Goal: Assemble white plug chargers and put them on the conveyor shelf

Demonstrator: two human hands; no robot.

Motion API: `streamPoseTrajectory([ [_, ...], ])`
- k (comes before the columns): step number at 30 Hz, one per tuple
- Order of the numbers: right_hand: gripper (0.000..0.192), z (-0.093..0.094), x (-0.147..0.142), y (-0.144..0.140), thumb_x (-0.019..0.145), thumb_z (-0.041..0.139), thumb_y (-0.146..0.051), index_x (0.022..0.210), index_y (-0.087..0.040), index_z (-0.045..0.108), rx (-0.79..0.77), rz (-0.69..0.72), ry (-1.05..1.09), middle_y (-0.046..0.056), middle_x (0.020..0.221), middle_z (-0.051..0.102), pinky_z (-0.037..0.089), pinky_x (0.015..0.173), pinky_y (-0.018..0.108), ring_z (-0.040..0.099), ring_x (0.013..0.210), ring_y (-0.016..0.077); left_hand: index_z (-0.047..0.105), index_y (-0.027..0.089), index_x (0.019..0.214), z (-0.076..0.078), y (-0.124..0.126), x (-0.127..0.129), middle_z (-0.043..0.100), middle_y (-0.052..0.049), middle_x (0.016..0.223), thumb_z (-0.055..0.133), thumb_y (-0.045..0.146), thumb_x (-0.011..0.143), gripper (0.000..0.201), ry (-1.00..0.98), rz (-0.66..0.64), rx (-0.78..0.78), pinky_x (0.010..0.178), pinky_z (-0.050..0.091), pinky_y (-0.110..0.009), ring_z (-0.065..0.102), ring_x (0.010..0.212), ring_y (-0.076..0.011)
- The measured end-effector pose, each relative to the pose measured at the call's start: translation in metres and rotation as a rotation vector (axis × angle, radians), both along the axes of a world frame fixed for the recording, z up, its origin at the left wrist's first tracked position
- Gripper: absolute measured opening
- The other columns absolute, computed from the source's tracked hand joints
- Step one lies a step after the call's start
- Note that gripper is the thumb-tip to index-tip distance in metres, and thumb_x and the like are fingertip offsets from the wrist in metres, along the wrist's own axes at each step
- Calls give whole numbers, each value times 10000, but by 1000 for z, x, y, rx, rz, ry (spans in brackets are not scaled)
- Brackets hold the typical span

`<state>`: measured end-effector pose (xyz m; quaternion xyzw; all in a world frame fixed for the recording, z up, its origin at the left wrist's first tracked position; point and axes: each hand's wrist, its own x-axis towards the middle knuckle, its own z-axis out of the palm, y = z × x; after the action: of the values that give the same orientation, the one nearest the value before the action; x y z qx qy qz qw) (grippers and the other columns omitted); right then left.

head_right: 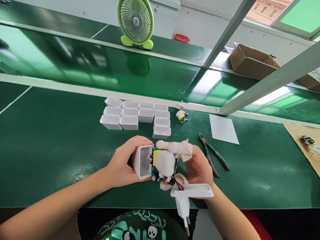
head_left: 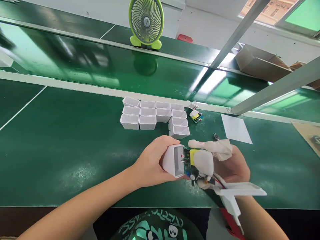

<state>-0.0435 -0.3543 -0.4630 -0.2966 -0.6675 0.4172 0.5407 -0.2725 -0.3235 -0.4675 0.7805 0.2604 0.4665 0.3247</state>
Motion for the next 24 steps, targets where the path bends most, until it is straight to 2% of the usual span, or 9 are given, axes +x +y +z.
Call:
streamPoseTrajectory([
  [4, 787, -1, 2, 1, 679, 887, -289, 1387, -317, 546, 62, 13, -42, 82, 1305, 687, 620, 908, 417, 688, 1147, 315, 492, 225, 1208, 0, -1, 0, 642, -62, 1076, 839, 412, 727, 622, 35, 0, -9, 779, 532, -287, 643, 939, -194],
  [7, 711, 1, 3, -2, 724, 855, -368, 1372, -348, 562, 24, -22, -132, 78, 1294, 692, 610, 919, 445, 684, 1150, 324, 490, 230, 1198, 0, 0, 0, 641, -61, 1076, 824, 415, 742, 595, 57, 4, -15, 779, 534, -294, 645, 943, -200],
  [9, 731, 3, 4, -4, 691, 879, -373, 1354, -367, 573, -1, -60, -176, 78, 1277, 700, 606, 918, 468, 684, 1142, 338, 488, 226, 1199, 0, 0, 1, 631, -70, 1080, 826, 417, 738, 603, 52, 8, -8, 779, 539, -301, 643, 958, -210],
  [12, 810, 5, 5, -5, 637, 918, -332, 1362, -370, 558, -13, -42, -185, 85, 1262, 706, 608, 900, 486, 688, 1130, 356, 482, 222, 1224, -2, 1, 1, 611, -95, 1111, 837, 410, 729, 638, 40, 6, 6, 810, 547, -325, 629, 1017, -234],
  [15, 835, 4, 6, -5, 643, 918, -296, 1381, -370, 535, -18, -9, -171, 82, 1290, 691, 603, 908, 450, 679, 1151, 346, 483, 221, 1241, -3, 1, 2, 607, -102, 1121, 841, 404, 726, 654, 36, -4, 9, 828, 546, -337, 621, 1020, -236],
  [20, 765, 3, 7, -6, 685, 886, -274, 1370, -317, 547, -51, -10, -240, 89, 1293, 688, 592, 909, 424, 691, 1114, 313, 482, 214, 1228, -1, 0, 2, 624, -96, 1090, 848, 414, 714, 662, 38, -16, 21, 790, 544, -320, 624, 978, -227],
  [24, 845, 2, 7, -8, 649, 872, -133, 1396, -309, 519, -37, -43, -311, 81, 1316, 676, 597, 891, 421, 694, 1090, 292, 483, 217, 1209, 0, 0, 2, 636, -82, 1068, 841, 408, 725, 631, 45, -6, 19, 776, 539, -305, 628, 942, -209],
])
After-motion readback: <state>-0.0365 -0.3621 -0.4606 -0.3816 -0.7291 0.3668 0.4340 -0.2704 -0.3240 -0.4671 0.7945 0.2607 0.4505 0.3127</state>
